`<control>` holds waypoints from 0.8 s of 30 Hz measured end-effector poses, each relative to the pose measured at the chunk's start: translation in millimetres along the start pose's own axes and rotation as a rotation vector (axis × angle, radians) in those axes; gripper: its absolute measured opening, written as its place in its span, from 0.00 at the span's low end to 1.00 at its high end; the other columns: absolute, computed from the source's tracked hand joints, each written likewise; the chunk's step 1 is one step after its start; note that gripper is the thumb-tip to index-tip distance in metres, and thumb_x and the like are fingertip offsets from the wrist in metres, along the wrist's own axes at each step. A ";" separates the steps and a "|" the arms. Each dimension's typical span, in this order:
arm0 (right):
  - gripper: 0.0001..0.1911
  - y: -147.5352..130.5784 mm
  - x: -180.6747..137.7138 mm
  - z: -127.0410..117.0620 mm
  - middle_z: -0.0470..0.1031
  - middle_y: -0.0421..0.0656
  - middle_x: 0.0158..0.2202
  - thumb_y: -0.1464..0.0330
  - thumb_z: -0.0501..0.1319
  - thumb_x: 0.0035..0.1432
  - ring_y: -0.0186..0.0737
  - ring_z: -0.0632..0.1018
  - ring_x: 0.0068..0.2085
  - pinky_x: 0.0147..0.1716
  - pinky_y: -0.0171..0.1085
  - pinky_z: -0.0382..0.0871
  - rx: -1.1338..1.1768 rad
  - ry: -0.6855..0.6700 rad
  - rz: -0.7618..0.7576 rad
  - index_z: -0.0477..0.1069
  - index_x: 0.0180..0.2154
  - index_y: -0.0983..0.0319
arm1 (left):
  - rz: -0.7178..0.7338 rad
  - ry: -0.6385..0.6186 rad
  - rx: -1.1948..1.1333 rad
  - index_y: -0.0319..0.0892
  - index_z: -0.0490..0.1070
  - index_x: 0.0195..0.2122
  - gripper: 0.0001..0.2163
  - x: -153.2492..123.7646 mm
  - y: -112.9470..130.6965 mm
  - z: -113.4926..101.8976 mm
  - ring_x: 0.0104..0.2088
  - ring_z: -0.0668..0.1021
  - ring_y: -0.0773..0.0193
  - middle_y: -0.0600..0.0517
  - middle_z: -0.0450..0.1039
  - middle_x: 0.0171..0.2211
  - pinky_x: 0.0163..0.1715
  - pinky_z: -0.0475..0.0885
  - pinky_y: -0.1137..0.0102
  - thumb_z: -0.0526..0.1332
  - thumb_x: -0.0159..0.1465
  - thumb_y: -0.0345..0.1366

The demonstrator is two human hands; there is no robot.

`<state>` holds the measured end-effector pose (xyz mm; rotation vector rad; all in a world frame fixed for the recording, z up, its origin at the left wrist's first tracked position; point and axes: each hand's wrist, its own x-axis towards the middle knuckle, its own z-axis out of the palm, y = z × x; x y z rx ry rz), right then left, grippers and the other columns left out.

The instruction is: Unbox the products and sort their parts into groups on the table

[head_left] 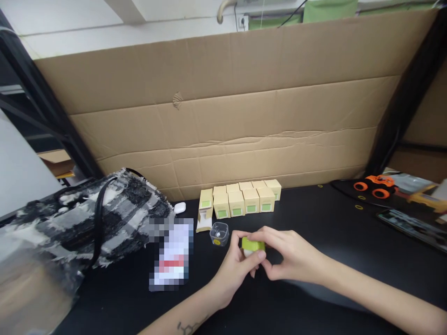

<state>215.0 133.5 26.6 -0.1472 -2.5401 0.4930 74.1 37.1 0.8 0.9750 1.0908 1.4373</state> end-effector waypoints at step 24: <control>0.20 -9.0 2.1 -24.3 0.72 0.40 0.35 0.76 0.57 0.39 0.36 0.75 0.31 0.29 0.32 0.68 0.048 -0.213 -0.032 0.67 0.39 0.60 | -0.056 -0.250 0.125 0.52 0.29 0.65 0.45 -5.3 8.8 0.8 0.20 0.67 0.73 0.59 0.66 0.23 0.23 0.66 0.76 0.64 0.58 0.40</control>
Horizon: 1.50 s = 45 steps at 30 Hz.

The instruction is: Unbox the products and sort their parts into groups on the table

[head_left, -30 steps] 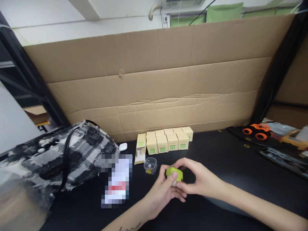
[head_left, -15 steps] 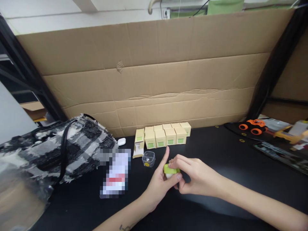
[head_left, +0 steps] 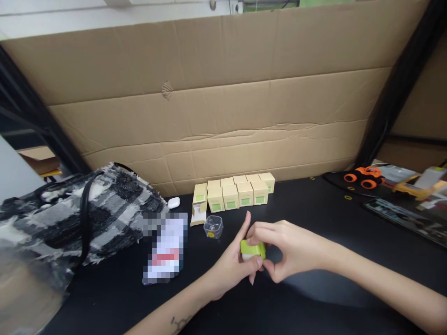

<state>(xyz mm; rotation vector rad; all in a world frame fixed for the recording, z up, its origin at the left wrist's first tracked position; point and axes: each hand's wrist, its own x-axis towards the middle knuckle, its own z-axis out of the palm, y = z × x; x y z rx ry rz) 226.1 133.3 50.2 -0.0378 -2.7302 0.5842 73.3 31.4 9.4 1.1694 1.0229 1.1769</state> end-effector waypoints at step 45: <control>0.17 59.9 -0.7 6.4 0.75 0.41 0.27 0.56 0.64 0.52 0.34 0.76 0.28 0.34 0.39 0.73 0.783 0.354 0.391 0.70 0.34 0.64 | 0.211 0.378 0.003 0.39 0.76 0.36 0.13 44.8 4.8 -5.0 0.38 0.77 0.57 0.47 0.78 0.35 0.39 0.69 0.66 0.65 0.55 0.43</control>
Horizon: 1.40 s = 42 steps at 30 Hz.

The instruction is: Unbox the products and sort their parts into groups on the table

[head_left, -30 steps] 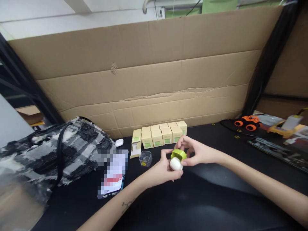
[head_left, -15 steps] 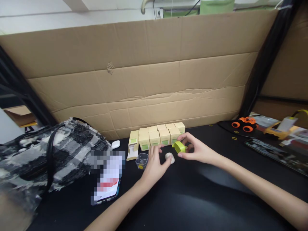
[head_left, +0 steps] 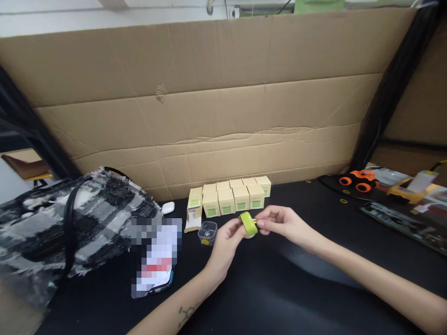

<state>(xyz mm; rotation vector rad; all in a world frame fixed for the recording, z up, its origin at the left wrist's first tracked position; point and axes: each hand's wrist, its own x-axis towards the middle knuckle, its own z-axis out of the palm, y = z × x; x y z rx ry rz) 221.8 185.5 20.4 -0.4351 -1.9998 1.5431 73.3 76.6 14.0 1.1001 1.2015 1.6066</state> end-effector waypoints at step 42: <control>0.26 -1.3 -2.0 -74.9 0.72 0.43 0.40 0.64 0.62 0.51 0.37 0.74 0.42 0.41 0.37 0.69 -0.592 -0.177 -0.067 0.56 0.49 0.62 | 0.170 -0.201 0.980 0.39 0.69 0.44 0.11 78.2 18.1 54.0 0.40 0.76 0.61 0.48 0.72 0.44 0.41 0.73 0.60 0.57 0.65 0.39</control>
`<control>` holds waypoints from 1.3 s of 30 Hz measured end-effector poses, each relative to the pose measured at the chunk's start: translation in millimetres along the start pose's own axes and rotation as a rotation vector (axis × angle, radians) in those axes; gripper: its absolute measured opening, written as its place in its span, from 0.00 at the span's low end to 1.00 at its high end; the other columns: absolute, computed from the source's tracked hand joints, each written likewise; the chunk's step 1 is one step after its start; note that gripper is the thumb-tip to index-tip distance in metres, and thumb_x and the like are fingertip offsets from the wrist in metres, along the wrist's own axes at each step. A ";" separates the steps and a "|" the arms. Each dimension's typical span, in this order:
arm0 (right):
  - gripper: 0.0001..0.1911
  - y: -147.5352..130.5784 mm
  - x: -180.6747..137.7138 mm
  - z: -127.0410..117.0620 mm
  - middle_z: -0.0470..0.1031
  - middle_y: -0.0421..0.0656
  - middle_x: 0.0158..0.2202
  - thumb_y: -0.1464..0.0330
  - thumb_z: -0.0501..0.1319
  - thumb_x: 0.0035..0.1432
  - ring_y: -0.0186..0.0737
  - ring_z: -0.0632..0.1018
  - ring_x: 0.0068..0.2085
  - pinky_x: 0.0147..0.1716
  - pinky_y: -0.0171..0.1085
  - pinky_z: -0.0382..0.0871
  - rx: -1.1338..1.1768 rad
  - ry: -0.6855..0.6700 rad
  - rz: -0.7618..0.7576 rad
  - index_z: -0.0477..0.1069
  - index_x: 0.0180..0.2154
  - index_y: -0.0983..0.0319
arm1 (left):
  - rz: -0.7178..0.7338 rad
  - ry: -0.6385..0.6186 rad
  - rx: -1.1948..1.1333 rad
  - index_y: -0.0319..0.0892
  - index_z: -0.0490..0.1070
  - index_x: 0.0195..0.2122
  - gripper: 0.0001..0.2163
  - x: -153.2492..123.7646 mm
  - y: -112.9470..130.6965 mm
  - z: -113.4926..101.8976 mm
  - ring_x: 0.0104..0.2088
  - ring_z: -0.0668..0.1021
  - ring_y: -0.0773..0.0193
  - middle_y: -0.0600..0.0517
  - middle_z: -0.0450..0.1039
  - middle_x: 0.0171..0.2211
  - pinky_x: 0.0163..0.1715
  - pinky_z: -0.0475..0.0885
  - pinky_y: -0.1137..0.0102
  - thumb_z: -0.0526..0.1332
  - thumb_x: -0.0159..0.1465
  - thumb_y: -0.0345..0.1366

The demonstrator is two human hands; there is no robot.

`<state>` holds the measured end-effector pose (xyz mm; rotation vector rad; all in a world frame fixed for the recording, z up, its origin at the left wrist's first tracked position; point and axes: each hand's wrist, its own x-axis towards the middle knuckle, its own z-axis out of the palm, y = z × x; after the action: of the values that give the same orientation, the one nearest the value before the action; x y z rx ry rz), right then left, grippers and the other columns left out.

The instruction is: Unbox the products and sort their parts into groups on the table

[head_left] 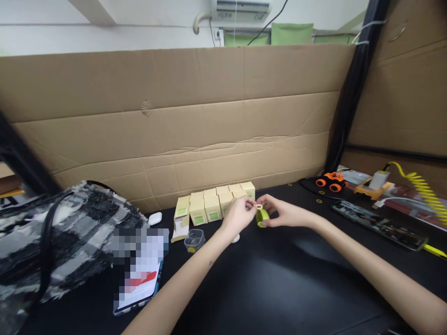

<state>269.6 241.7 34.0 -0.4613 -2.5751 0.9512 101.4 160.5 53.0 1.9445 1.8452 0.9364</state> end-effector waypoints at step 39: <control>0.14 19.5 -17.8 -40.4 0.77 0.43 0.33 0.63 0.65 0.51 0.44 0.78 0.33 0.32 0.40 0.71 -0.645 -0.095 0.397 0.74 0.41 0.58 | 0.289 -0.195 0.314 0.42 0.50 0.62 0.35 -22.7 7.0 1.3 0.60 0.60 0.45 0.40 0.55 0.60 0.55 0.60 0.52 0.61 0.54 0.38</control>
<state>306.2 270.7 45.8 -1.1511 -2.9015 0.2110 108.6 137.9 50.8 2.4430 1.7113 0.5262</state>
